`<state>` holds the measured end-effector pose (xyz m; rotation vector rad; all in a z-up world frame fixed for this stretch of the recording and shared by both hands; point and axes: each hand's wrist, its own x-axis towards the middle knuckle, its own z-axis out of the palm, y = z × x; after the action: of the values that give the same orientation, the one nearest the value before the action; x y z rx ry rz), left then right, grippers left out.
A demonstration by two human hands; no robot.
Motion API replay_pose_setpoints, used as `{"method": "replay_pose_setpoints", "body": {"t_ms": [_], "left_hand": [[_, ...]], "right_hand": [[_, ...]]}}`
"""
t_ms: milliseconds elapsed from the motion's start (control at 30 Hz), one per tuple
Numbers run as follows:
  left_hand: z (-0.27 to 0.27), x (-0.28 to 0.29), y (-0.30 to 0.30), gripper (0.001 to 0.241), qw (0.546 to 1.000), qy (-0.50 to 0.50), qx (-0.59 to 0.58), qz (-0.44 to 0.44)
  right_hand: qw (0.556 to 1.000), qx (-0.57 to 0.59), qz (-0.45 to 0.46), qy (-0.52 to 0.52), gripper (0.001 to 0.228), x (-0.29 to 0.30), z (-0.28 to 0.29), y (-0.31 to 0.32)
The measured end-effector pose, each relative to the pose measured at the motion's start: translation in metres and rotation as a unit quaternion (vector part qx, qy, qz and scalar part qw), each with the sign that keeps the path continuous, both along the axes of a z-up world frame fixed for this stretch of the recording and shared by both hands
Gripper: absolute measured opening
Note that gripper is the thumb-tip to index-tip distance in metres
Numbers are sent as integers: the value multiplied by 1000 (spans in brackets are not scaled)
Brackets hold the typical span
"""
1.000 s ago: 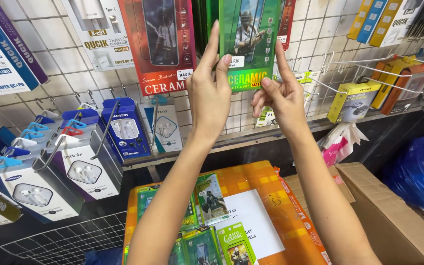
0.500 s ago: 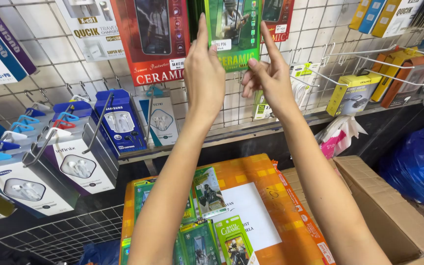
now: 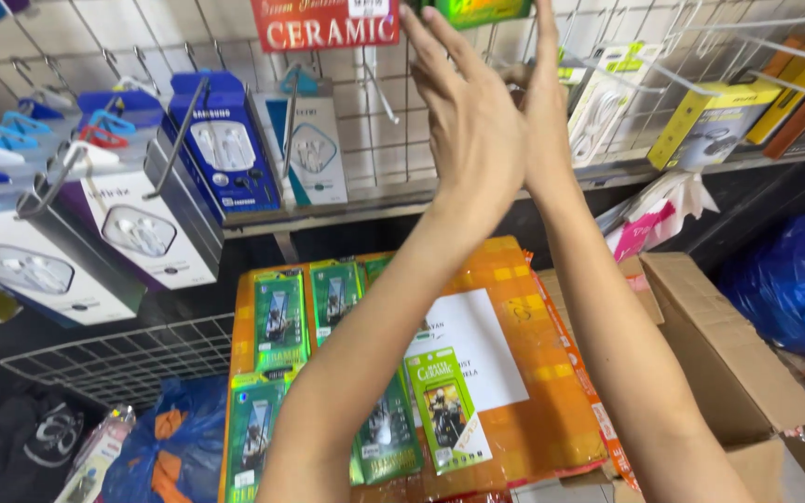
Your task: The person opens a cardboard box of packaged ceramic screen protectors on a table, takes out the hanging blister packs one at a time, and hangs each pack onto the hooks of a wire display rack above the table, arranging them alongside existing stock.
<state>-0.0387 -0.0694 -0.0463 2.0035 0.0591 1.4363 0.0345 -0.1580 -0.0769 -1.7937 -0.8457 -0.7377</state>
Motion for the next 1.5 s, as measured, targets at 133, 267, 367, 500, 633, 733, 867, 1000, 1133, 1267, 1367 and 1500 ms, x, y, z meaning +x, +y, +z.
{"method": "replay_pose_setpoints", "body": {"t_ms": [133, 267, 367, 500, 633, 733, 867, 1000, 1133, 1267, 1367, 1500], "left_hand": [[-17, -81, 0, 79, 990, 91, 81, -69], [-61, -161, 34, 67, 945, 175, 175, -213], [-83, -194, 82, 68, 918, 255, 60, -299], [-165, -222, 144, 60, 893, 360, -28, -267], [-271, -257, 166, 64, 823, 416, -325, -210], [-347, -281, 163, 62, 804, 426, -381, -166], [-413, -300, 137, 61, 745, 539, -363, -153], [-390, -299, 119, 63, 768, 481, -359, -224], [-385, -291, 116, 65, 767, 487, -329, -259], [-380, -286, 114, 66, 765, 495, -318, -261], [-367, -284, 107, 73, 809, 453, -320, -198], [-338, -278, 101, 83, 866, 366, -291, -177]], "right_hand": [[1000, 1, -20, 8, 70, -66, -21, 8], [996, -58, -37, 52, 37, -115, -77, 9], [953, 32, 96, 286, 30, -140, -142, 23], [907, -60, 62, 411, 32, -176, -237, 37], [904, -108, 2, 414, 33, -219, -305, 43], [916, -147, -62, 367, 35, -241, -329, 43], [862, -201, -128, 447, 45, -267, -347, 44], [864, -212, -158, 429, 47, -279, -367, 41], [921, -156, -131, 331, 40, -279, -373, 38], [833, -74, -76, 544, 27, -278, -365, 37], [831, 104, 56, 543, 25, -274, -400, 22], [844, 184, 123, 489, 22, -272, -375, 21]]}}
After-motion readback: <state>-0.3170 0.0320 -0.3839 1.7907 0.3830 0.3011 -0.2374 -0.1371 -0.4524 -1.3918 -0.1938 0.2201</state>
